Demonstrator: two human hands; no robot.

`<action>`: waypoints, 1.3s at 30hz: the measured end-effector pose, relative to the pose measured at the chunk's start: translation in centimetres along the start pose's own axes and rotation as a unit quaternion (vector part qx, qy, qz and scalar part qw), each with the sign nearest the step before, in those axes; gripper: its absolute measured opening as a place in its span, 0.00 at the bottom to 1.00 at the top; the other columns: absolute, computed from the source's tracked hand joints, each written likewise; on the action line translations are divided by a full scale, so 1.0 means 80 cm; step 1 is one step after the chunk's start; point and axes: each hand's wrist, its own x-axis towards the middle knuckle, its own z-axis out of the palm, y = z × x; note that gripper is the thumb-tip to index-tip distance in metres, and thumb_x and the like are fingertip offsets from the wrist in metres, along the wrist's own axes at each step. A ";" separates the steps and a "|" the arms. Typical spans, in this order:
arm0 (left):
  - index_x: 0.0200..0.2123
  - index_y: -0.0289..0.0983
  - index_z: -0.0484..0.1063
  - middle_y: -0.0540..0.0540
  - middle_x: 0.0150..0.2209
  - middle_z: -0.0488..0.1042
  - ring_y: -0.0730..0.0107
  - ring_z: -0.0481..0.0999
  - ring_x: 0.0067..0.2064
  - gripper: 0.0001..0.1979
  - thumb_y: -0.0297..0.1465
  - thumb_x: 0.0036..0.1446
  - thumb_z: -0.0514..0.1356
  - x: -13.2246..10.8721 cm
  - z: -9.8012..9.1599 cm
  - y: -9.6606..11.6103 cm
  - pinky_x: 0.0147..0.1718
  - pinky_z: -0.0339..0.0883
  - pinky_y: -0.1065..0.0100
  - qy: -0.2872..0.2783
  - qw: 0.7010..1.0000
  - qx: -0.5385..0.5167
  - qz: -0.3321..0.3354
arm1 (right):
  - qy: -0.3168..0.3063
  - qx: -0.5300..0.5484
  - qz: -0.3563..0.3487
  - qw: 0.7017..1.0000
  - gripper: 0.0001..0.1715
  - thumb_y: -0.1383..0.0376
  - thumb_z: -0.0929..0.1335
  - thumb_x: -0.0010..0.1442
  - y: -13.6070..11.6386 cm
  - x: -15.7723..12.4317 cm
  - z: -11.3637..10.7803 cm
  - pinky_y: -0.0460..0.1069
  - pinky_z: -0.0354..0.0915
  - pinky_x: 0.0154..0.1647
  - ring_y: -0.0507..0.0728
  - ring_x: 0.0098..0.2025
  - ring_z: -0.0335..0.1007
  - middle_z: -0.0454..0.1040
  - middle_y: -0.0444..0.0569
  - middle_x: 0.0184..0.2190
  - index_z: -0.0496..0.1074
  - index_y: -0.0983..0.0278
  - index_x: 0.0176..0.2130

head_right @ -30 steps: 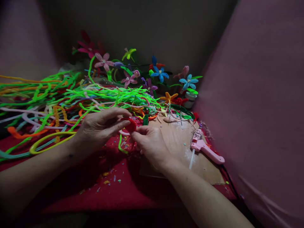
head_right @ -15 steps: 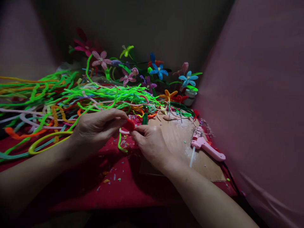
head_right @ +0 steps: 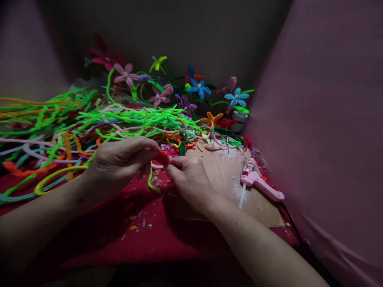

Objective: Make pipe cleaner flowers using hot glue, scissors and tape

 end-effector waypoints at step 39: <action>0.38 0.42 0.72 0.50 0.27 0.75 0.73 0.74 0.25 0.11 0.30 0.60 0.49 -0.019 0.002 0.012 0.21 0.68 0.75 0.056 0.979 0.081 0.180 | 0.237 -0.313 -0.444 0.805 0.11 0.76 0.66 0.56 0.005 -0.005 -0.018 0.53 0.67 0.36 0.56 0.33 0.69 0.79 0.51 0.30 0.73 0.67 0.40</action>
